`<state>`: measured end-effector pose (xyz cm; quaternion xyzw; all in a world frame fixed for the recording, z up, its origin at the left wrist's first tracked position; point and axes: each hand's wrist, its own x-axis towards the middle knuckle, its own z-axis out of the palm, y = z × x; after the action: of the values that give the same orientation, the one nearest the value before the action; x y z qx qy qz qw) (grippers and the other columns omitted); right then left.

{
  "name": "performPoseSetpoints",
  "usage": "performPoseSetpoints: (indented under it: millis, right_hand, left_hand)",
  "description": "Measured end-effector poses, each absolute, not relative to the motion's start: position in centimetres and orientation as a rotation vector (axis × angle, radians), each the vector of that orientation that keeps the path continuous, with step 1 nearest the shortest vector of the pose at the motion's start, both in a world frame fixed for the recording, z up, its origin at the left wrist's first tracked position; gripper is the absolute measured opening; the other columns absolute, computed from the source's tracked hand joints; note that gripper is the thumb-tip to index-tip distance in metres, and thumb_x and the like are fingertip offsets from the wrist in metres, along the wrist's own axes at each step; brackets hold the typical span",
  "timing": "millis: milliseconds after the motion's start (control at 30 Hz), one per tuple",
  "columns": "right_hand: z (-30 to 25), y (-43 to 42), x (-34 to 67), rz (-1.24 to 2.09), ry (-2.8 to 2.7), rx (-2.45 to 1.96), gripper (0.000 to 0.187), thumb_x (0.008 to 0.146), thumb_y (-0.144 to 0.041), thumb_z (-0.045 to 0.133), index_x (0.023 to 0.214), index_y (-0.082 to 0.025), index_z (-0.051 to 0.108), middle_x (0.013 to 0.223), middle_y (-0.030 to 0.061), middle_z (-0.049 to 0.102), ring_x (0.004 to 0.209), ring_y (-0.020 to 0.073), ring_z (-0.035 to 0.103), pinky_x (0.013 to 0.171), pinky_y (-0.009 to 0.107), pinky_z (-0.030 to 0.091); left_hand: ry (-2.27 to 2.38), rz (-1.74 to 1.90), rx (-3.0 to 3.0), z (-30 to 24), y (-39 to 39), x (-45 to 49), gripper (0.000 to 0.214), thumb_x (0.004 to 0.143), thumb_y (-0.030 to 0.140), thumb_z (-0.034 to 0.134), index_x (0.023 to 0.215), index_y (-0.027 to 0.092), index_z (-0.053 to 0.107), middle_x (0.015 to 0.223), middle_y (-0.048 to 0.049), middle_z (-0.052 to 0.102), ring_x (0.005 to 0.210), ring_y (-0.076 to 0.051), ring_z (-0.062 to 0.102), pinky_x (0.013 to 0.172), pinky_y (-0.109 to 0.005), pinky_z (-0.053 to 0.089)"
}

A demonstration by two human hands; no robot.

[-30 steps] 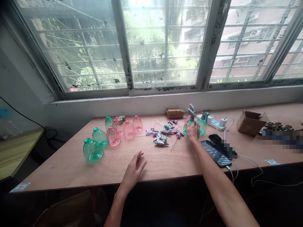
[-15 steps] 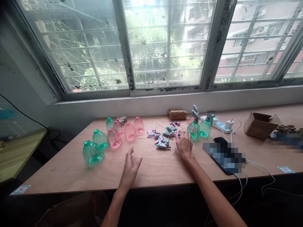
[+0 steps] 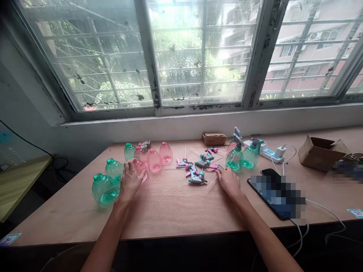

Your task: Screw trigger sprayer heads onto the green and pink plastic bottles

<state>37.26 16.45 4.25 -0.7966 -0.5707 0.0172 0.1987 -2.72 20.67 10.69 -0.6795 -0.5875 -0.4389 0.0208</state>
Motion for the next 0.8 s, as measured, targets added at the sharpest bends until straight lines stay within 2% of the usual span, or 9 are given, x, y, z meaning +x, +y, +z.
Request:
performPoseSetpoints:
  millis: [167,267,300,400,467,567,600,700,800]
  right_hand:
    - [4.1,13.8,38.2,0.155,-1.554,-2.228,0.039,0.098,-0.049,0.044,0.114,-0.027,0.071,0.103,0.0123,0.065,0.082,0.0316,0.07,0.072,0.043,0.052]
    - [3.5,11.6,38.2,0.186,-1.511,-2.192,0.039,0.095,-0.05,0.047,0.117,-0.025,0.069,0.101,0.0122,0.068,0.086,0.0328,0.07,0.072,0.042,0.054]
    - [3.3,10.8,37.9,0.201,-1.485,-2.163,0.041,0.095,-0.051,0.047,0.119,-0.026,0.067,0.103,0.0114,0.07,0.088,0.0322,0.071,0.072,0.041,0.055]
    - [3.0,8.4,35.5,0.322,-1.135,-1.828,0.058,0.088,-0.059,0.056,0.136,-0.025,0.057,0.115,0.0115,0.071,0.078,0.0271,0.072,0.069,0.039,0.057]
    - [3.3,7.2,33.1,0.319,-0.8,-1.575,0.068,0.087,-0.06,0.06,0.143,-0.025,0.047,0.12,0.0125,0.069,0.072,0.0245,0.072,0.06,0.035,0.056]
    - [4.3,6.5,29.7,0.237,-0.542,-1.408,0.068,0.085,-0.058,0.066,0.14,-0.023,0.05,0.118,0.0134,0.069,0.083,0.0273,0.071,0.049,0.029,0.051]
    - [4.6,6.5,29.0,0.185,-0.532,-1.398,0.069,0.082,-0.058,0.07,0.139,-0.023,0.052,0.125,0.0148,0.064,0.09,0.0286,0.07,0.05,0.03,0.052]
    - [5.1,6.9,28.2,0.091,-0.52,-1.383,0.07,0.08,-0.055,0.074,0.139,-0.023,0.054,0.141,0.0163,0.05,0.102,0.0309,0.066,0.055,0.032,0.057]
    - [4.9,7.1,28.5,0.094,-0.449,-1.348,0.071,0.083,-0.053,0.072,0.142,-0.022,0.048,0.133,0.0163,0.054,0.102,0.0306,0.065,0.051,0.031,0.056]
  left_hand:
    - [-1.853,-1.423,-2.22,7.5,16.0,-0.7,0.08,0.079,0.036,0.074,0.143,0.018,0.03,0.135,-0.0183,0.054,0.124,-0.035,0.056,0.104,-0.052,0.047]
    - [-1.932,-1.43,-2.321,4.7,13.5,1.3,0.074,0.078,0.042,0.075,0.136,0.017,0.038,0.125,-0.0175,0.062,0.108,-0.032,0.068,0.093,-0.048,0.056]
    - [-1.943,-1.427,-2.35,3.9,12.8,2.0,0.078,0.075,0.041,0.078,0.137,0.017,0.037,0.128,-0.0184,0.061,0.114,-0.034,0.066,0.096,-0.049,0.055]
    - [-1.975,-1.443,-2.361,2.8,11.5,3.9,0.084,0.077,0.036,0.076,0.142,0.014,0.028,0.139,-0.0248,0.052,0.13,-0.039,0.055,0.104,-0.055,0.048]
    - [-1.911,-1.46,-2.443,3.1,10.9,4.8,0.076,0.084,0.028,0.068,0.145,0.018,0.024,0.142,-0.0208,0.05,0.133,-0.035,0.053,0.108,-0.053,0.046]
    - [-1.716,-1.447,-2.612,4.2,10.1,5.6,0.071,0.086,0.01,0.056,0.149,0.029,0.028,0.147,-0.0119,0.041,0.141,-0.03,0.042,0.117,-0.052,0.037]
    - [-1.698,-1.431,-2.63,4.6,9.9,5.7,0.074,0.085,0.006,0.055,0.149,0.032,0.03,0.147,-0.0104,0.039,0.142,-0.03,0.039,0.118,-0.053,0.035]
    - [-1.716,-1.426,-2.63,5.2,9.6,5.8,0.079,0.083,0.0,0.052,0.15,0.036,0.031,0.146,-0.0092,0.034,0.143,-0.03,0.037,0.119,-0.055,0.034]
    - [-1.691,-1.408,-2.674,5.3,9.6,5.8,0.082,0.083,-0.004,0.047,0.151,0.038,0.029,0.149,-0.0091,0.03,0.144,-0.03,0.036,0.118,-0.055,0.036]
